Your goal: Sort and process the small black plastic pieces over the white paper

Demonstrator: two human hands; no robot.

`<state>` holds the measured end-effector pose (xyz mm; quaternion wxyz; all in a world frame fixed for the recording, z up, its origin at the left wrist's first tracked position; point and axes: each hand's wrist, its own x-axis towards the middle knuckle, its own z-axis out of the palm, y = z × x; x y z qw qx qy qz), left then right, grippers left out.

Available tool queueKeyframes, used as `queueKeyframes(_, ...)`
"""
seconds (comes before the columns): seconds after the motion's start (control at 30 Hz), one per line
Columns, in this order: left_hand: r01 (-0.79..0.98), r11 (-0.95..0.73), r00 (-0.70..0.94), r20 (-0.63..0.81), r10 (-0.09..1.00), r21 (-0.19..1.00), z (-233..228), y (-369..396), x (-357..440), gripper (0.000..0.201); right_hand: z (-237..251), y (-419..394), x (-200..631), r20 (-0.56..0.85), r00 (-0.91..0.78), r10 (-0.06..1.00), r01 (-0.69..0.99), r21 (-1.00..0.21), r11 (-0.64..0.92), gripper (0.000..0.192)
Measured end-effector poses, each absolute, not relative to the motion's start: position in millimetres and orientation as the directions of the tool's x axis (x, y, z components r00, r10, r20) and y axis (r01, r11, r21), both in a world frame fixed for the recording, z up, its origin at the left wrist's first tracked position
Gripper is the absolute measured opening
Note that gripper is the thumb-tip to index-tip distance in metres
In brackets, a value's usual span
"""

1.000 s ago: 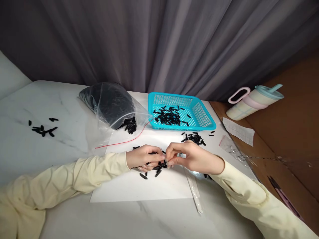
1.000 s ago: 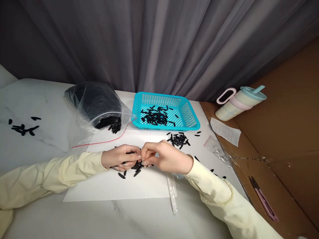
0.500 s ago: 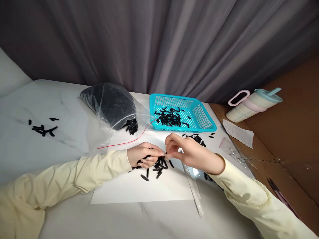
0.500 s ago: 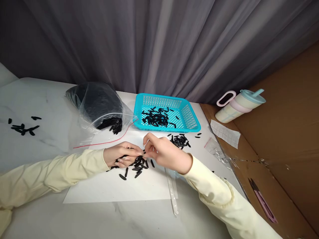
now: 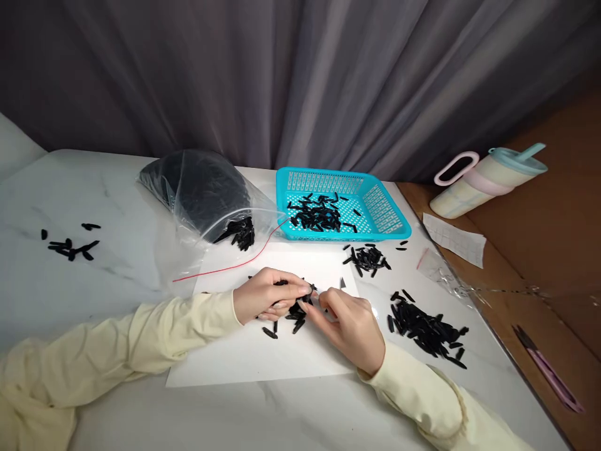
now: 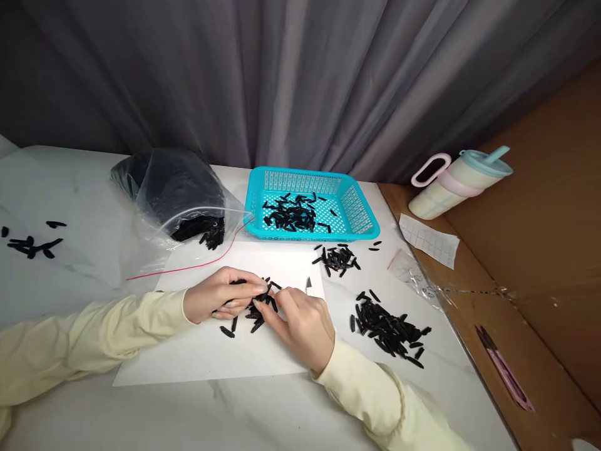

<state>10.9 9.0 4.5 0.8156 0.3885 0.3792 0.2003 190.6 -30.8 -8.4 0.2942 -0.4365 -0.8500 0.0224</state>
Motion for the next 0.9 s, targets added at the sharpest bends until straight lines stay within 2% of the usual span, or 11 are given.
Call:
queueKeyframes(0.3, -0.021, 0.524, 0.544, -0.43, 0.72, 0.852, 4.0, -0.1, 14.8, 0.028, -14.8, -28.9, 192.9, 0.499, -0.509, 0.702, 0.714, -0.21, 0.667, 0.039)
queueKeyframes(0.47, 0.007, 0.48, 0.566, -0.399, 0.721, 0.877, 4.9, -2.1, 17.2, 0.032, -16.7, -27.9, 193.0, 0.491, -0.536, 0.686, 0.714, -0.17, 0.679, 0.036)
queueKeyframes(0.63, 0.034, 0.499, 0.557, -0.431, 0.71, 0.866, 7.3, 0.0, 17.4, 0.037, -13.9, -26.2, 195.0, 0.435, -0.599, 0.672, 0.642, -0.241, 0.728, 0.033)
queueKeyframes(0.8, 0.081, 0.388, 0.539, -0.367, 0.758, 0.918, 7.8, -3.2, 17.7, 0.037, -15.9, -26.4, 197.5, 0.411, -0.683, 0.604, 0.544, -0.265, 0.796, 0.031)
queueKeyframes(0.9, 0.101, 0.351, 0.531, -0.349, 0.773, 0.931, 6.4, -4.7, 16.9, 0.036, -18.4, -26.4, 199.0, 0.385, -0.701, 0.6, 0.524, -0.293, 0.8, 0.03)
